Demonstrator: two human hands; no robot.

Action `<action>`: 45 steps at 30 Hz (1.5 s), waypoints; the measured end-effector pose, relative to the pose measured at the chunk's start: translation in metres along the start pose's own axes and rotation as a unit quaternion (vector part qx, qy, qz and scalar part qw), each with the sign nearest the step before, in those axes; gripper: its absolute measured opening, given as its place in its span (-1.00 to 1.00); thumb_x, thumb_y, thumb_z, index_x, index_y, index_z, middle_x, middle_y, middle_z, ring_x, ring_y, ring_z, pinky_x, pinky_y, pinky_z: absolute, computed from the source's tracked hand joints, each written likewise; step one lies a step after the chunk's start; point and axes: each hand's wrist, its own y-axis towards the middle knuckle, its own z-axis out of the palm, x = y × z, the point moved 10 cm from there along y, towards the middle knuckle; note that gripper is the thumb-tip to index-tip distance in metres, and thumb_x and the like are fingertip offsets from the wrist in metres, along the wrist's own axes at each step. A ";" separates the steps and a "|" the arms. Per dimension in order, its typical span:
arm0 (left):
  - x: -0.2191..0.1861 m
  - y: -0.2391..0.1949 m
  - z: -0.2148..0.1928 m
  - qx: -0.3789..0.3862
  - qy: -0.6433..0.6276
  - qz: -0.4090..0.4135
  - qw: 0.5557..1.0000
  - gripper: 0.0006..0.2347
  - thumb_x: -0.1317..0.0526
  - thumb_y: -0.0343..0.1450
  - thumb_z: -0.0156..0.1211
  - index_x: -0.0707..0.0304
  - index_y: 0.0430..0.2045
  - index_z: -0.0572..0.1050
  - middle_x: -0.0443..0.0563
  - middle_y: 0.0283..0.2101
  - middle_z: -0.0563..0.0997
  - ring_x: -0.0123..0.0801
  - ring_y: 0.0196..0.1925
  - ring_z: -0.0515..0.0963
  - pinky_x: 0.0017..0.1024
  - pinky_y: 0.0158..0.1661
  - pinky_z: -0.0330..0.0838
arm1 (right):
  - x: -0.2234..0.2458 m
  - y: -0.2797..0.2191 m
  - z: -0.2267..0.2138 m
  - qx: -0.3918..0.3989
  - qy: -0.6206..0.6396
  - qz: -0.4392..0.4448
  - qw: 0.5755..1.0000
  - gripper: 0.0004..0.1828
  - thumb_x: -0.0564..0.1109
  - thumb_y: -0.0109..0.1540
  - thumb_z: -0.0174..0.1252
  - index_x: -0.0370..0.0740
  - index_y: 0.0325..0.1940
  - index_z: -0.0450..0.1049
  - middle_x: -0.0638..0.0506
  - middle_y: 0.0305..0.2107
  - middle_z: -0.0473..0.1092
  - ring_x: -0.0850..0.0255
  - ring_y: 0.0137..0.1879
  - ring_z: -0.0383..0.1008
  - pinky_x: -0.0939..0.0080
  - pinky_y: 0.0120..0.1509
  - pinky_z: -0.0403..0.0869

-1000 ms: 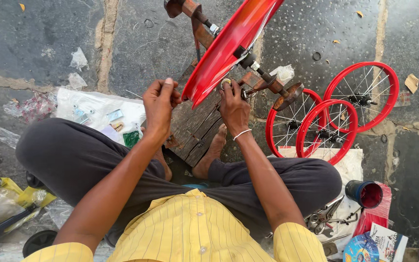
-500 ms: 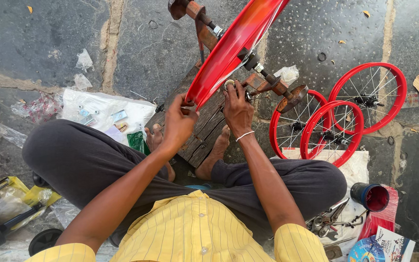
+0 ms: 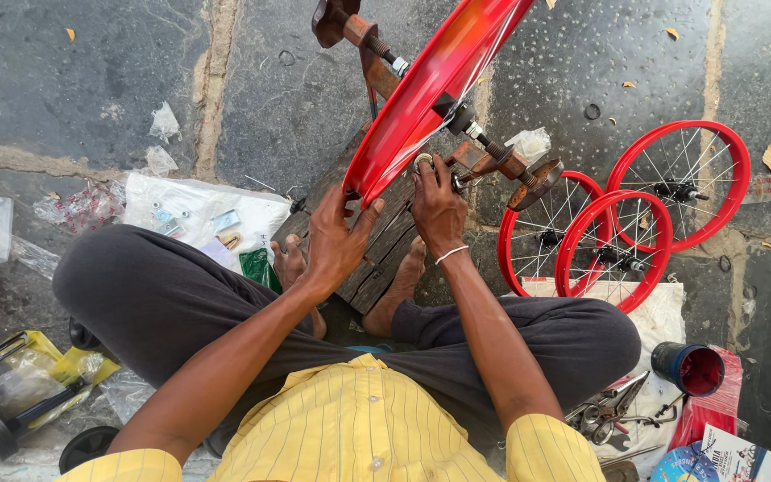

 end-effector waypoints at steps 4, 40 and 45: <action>0.000 0.001 -0.001 0.014 0.016 -0.053 0.998 -0.65 0.03 0.43 0.30 0.37 -0.12 0.53 0.08 -0.22 0.63 -0.31 -0.30 0.59 -0.35 -0.31 0.51 | -0.001 0.000 0.001 0.009 0.002 0.012 1.000 -0.68 -0.04 0.43 0.05 -0.26 0.19 0.46 -0.34 0.12 0.43 0.25 -0.54 0.54 0.33 -0.58 0.49; -0.105 -0.007 -0.071 -0.051 0.002 0.167 0.985 -0.60 0.17 0.48 0.40 0.31 0.15 0.44 0.08 -0.11 0.56 -0.27 -0.08 0.56 -0.30 -0.07 0.47 | 0.043 0.008 -0.081 -0.013 0.247 0.108 0.963 -0.75 -0.11 0.35 0.22 -0.30 0.05 0.52 -0.19 0.09 0.49 0.14 -0.25 0.62 0.17 -0.22 0.57; -0.126 0.013 -0.059 0.012 -0.015 0.181 0.983 -0.46 0.18 0.43 0.43 0.30 0.29 0.36 0.06 -0.10 0.53 -0.35 -0.11 0.54 -0.36 -0.09 0.46 | 0.091 0.033 -0.168 -0.097 0.389 0.017 0.916 -0.73 -0.20 0.33 0.32 -0.32 0.08 0.49 -0.14 0.06 0.48 0.14 0.04 0.59 0.15 0.11 0.58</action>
